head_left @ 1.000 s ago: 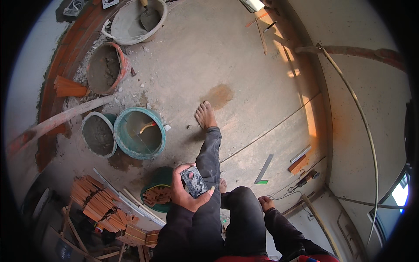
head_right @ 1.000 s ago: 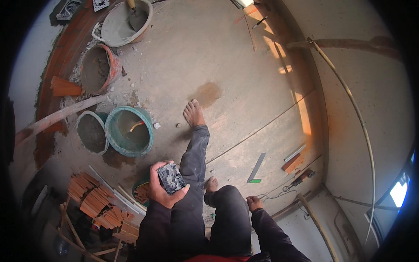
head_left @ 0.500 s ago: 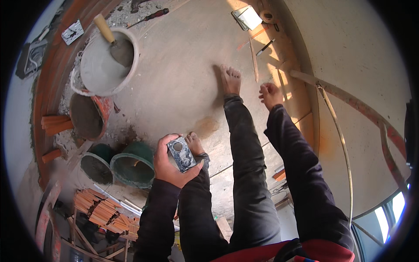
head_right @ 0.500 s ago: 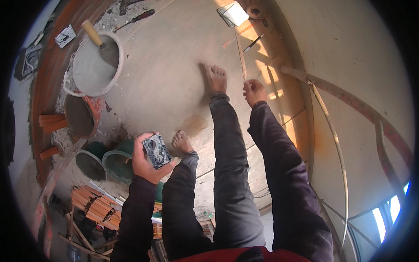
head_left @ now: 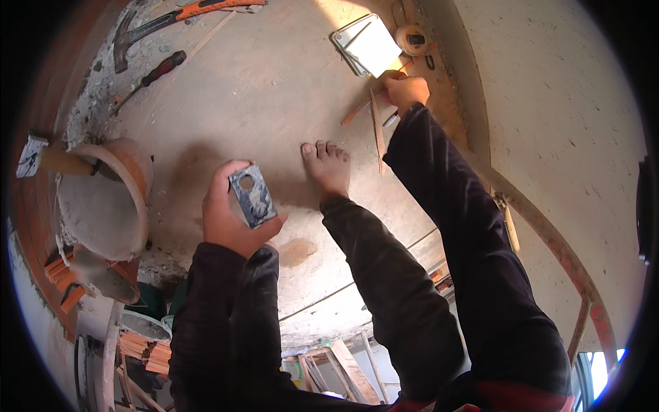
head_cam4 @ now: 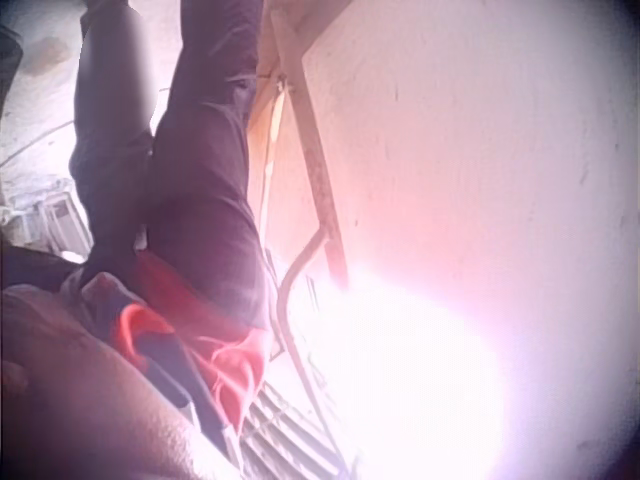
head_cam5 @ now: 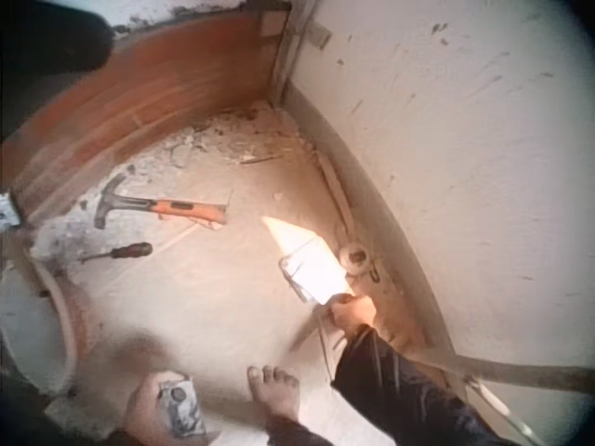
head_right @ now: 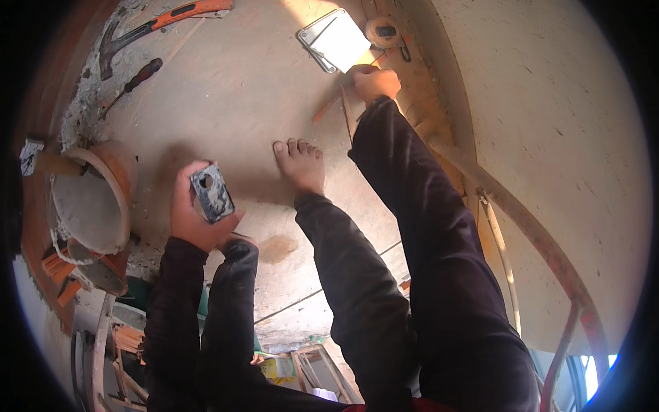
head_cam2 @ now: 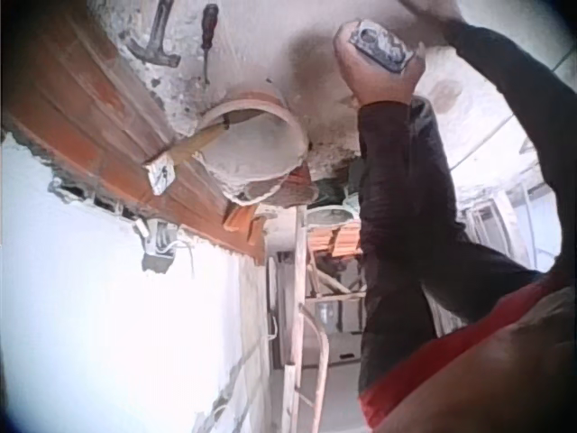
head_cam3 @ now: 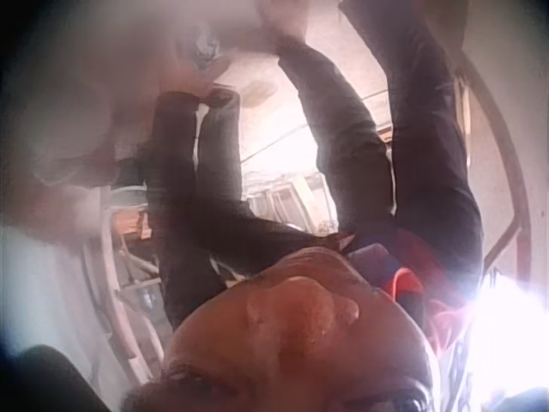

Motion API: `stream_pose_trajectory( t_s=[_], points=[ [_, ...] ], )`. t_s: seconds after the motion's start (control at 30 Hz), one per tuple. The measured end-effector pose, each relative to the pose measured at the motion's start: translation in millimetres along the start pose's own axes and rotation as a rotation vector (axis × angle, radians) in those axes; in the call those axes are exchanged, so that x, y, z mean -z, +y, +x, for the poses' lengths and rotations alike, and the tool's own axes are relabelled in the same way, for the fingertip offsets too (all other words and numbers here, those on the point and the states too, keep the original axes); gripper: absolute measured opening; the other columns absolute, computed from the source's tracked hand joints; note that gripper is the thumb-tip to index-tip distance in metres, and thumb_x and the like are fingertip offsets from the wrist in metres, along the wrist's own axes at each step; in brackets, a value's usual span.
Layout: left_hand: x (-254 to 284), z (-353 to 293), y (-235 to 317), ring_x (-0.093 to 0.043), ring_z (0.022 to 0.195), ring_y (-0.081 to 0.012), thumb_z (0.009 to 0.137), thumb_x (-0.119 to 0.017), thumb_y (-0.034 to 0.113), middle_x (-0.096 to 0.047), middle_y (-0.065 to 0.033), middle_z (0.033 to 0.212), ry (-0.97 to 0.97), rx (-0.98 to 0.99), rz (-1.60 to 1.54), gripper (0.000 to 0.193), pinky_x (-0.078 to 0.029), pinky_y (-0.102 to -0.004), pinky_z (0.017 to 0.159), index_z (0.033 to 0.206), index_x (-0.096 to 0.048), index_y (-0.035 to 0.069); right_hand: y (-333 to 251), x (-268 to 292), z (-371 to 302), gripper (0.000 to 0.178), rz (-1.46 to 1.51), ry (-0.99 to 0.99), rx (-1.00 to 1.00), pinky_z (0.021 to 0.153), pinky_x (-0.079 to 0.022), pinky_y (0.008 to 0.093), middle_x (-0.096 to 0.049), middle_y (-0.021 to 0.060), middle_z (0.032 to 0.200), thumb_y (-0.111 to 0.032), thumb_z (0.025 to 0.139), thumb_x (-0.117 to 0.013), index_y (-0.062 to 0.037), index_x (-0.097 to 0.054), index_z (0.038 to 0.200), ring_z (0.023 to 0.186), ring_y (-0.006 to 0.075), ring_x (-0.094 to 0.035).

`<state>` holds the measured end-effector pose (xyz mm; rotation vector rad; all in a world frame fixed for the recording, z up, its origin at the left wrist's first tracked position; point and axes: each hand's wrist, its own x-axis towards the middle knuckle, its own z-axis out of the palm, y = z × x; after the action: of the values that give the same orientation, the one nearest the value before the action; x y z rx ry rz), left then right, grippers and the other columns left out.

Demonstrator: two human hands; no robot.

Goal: The person installs an electrical box into a wall by placing it into a cutout, checking the fit, and using a screwdriver to tighten components.

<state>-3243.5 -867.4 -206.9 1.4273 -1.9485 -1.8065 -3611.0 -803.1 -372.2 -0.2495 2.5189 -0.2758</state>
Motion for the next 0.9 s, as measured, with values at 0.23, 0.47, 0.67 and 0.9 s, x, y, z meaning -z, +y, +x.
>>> stream_pose_trajectory(
  t_s=[0.23, 0.47, 0.67, 0.9],
  points=[
    [-25, 101, -21, -0.060, 0.096, -0.0276, 0.054, -0.085, 0.016, -0.060, -0.0114, 0.105, 0.113, -0.196, -0.008, 0.070, -0.048, -0.0378, 0.086, 0.113, -0.050, 0.007, 31, 42, -29, 0.013, 0.317, -0.136, -0.046, 0.059, -0.056, 0.0337, -0.066, 0.0137, 0.071, -0.008, 0.080, -0.063, 0.0051, -0.064, 0.079, 0.064, 0.0231, -0.068],
    [-3, 142, -17, -0.055, 0.100, -0.0166, 0.056, -0.084, 0.014, -0.057, -0.0070, 0.108, 0.019, -0.345, 0.055, 0.071, -0.045, -0.0320, 0.090, 0.118, -0.049, 0.007, -30, 109, -114, 0.010, 0.636, -0.433, 0.177, 0.070, -0.055, 0.0405, -0.067, 0.0158, 0.080, -0.004, 0.086, -0.055, 0.0024, -0.062, 0.086, 0.076, 0.0296, -0.068],
    [40, 163, 37, -0.057, 0.095, -0.0180, 0.055, -0.087, 0.024, -0.058, -0.0076, 0.103, -0.071, -0.466, -0.202, 0.072, -0.047, -0.0342, 0.087, 0.115, -0.050, 0.007, -107, 108, -145, 0.008, 0.812, -0.821, 0.680, 0.059, -0.053, 0.0242, -0.062, 0.0077, 0.078, 0.000, 0.092, -0.048, -0.0006, -0.054, 0.097, 0.064, 0.0156, -0.064],
    [85, 135, 80, -0.052, 0.095, -0.0122, 0.056, -0.084, 0.020, -0.054, -0.0054, 0.111, -0.203, -0.628, -0.323, 0.077, -0.044, -0.0284, 0.086, 0.122, -0.045, 0.007, -138, 108, -190, 0.008, 0.780, -0.978, 0.897, 0.059, -0.051, 0.0252, -0.061, 0.0067, 0.077, -0.003, 0.092, -0.050, 0.0002, -0.056, 0.095, 0.064, 0.0127, -0.062]
  ],
)
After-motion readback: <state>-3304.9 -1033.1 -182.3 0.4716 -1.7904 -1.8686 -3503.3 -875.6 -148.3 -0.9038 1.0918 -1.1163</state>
